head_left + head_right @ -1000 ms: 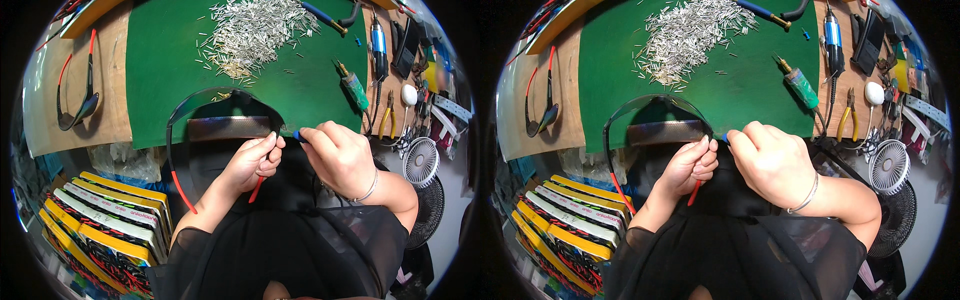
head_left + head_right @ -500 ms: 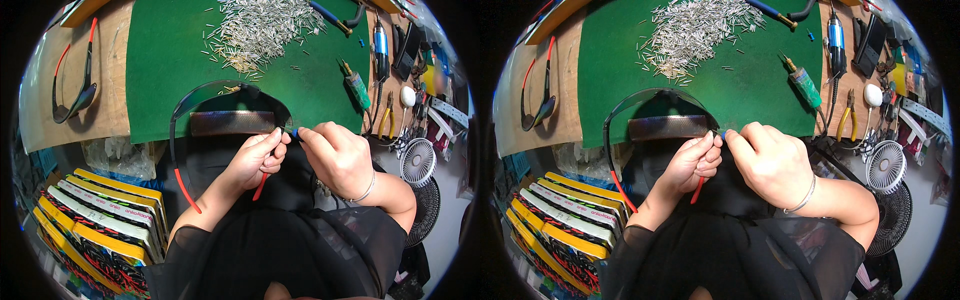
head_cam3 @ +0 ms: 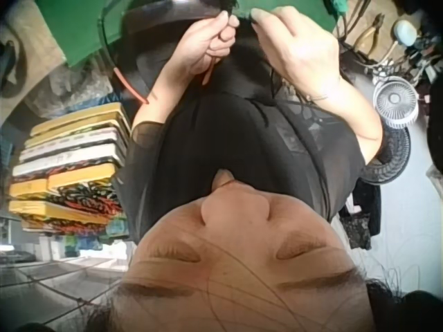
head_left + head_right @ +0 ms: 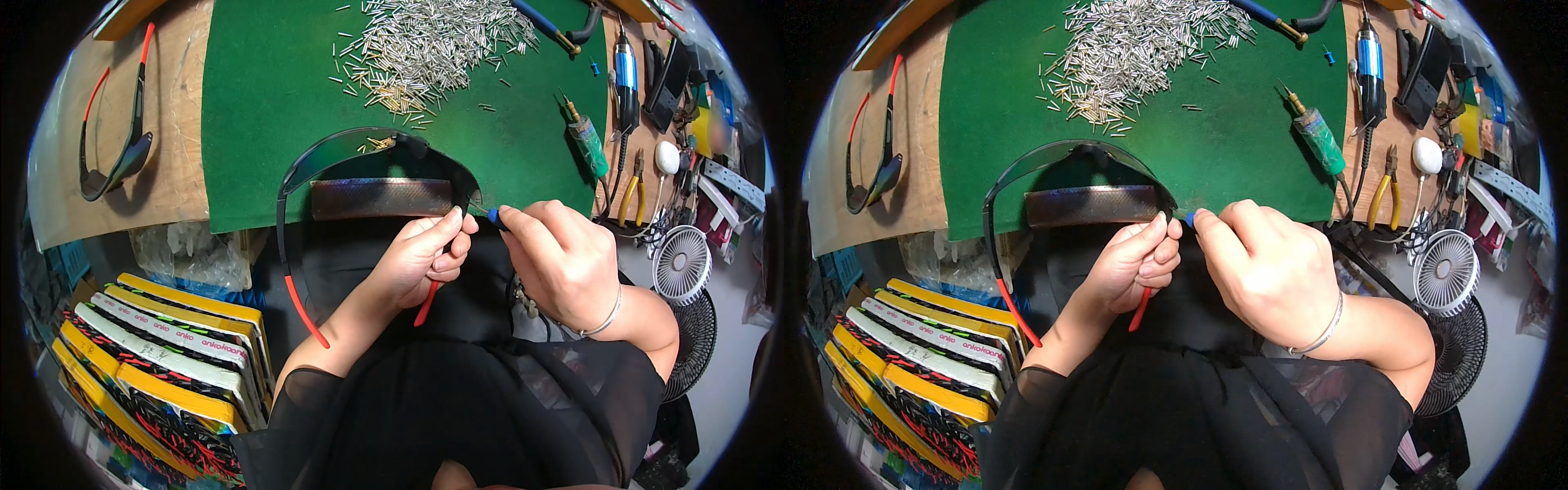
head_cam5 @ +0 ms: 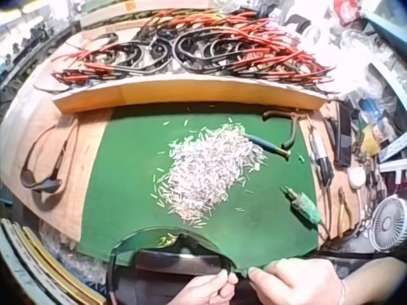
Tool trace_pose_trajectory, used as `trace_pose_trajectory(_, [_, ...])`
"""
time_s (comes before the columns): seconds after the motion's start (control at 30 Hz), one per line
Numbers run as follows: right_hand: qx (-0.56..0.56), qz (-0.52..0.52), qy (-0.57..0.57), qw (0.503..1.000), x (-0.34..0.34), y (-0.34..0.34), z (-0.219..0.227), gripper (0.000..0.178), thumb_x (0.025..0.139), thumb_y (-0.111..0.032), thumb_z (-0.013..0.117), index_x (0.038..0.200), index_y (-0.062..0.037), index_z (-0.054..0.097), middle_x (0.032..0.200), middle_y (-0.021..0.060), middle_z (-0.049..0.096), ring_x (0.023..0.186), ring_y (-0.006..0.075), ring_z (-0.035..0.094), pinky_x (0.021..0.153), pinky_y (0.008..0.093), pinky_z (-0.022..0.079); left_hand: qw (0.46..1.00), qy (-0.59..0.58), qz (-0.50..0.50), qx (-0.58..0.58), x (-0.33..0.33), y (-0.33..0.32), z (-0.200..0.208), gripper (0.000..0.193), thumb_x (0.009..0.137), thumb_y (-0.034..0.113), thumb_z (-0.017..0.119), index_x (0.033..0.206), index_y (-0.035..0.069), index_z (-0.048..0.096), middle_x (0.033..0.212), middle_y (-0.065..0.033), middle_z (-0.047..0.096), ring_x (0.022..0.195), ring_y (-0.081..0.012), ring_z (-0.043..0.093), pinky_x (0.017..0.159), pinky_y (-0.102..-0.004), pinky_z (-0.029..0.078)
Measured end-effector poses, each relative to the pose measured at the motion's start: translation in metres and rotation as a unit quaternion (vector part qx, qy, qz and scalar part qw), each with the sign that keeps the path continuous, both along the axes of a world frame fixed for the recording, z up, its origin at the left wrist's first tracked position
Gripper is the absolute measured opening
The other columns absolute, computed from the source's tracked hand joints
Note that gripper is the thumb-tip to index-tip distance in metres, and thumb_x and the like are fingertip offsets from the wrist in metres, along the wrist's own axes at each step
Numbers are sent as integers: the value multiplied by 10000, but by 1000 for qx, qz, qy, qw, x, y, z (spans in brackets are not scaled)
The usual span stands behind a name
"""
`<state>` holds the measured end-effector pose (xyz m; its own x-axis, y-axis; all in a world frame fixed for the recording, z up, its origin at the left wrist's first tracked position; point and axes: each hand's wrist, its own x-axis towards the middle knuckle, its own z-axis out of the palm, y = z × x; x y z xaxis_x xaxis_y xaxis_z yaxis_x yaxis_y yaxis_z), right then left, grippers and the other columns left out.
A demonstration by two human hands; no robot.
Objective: The person assembles sunglasses by inserting small metal pins into the frame arms using a blue-handled tool. They repeatedly pick up sunglasses from a tray, insert pins into both arms, and place the finished units back into the tray.
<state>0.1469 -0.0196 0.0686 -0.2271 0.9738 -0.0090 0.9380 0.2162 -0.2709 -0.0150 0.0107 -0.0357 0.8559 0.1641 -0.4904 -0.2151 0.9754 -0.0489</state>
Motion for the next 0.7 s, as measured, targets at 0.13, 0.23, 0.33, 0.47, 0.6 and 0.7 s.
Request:
trace_pose_trajectory(0.13, [-2, 2, -4, 1000, 0, -1, -2, 213, 669, -57, 635, 876, -28, 595, 696, 42, 494, 575, 156, 534, 458, 268, 429, 1000, 14, -13, 9, 1, 1, 3, 241, 955, 263, 377, 917, 51, 484, 644, 28, 428, 475, -17, 313, 407, -149, 241])
trace_pose_trajectory(0.23, [3, 28, -19, 999, 1, 1, -1, 230, 653, -75, 633, 874, -32, 590, 702, 37, 489, 583, 145, 530, 449, 260, 420, 1000, 7, -7, 8, 1, 0, 1, 234, 948, 255, 399, 922, 43, 494, 654, 23, 446, 481, -19, 322, 414, -154, 246])
trace_pose_trajectory(0.33, [24, 43, -54, 997, -5, 6, -1, 200, 653, -115, 614, 835, -46, 570, 692, 26, 466, 573, 129, 507, 432, 246, 405, 1000, -6, -9, 19, 0, 0, -4, 228, 942, 246, 420, 938, 35, 505, 664, 19, 463, 488, -23, 329, 421, -160, 249])
trace_pose_trajectory(0.47, [-22, 29, -136, 990, -18, 13, 0, 132, 673, -165, 579, 744, -77, 512, 657, 13, 419, 539, 112, 467, 416, 228, 393, 998, -9, -23, 56, -2, 2, -4, 241, 940, 255, 422, 935, 32, 514, 655, 22, 456, 481, -27, 320, 421, -164, 243])
trace_pose_trajectory(0.6, [-91, 50, -159, 982, -27, 16, 8, 246, 665, -62, 584, 908, -45, 550, 726, 30, 464, 574, 132, 513, 446, 257, 436, 998, -5, -28, 49, 0, -1, -6, 264, 938, 270, 421, 902, 30, 525, 639, 26, 445, 468, -30, 307, 418, -169, 238])
trace_pose_trajectory(0.7, [-58, 90, -158, 982, -23, 21, 6, 137, 662, -103, 575, 771, -53, 511, 662, 15, 424, 539, 112, 472, 404, 231, 388, 998, 11, -31, 45, 2, -4, -5, 284, 937, 290, 417, 891, 31, 525, 621, 26, 427, 466, -28, 296, 419, -169, 234])
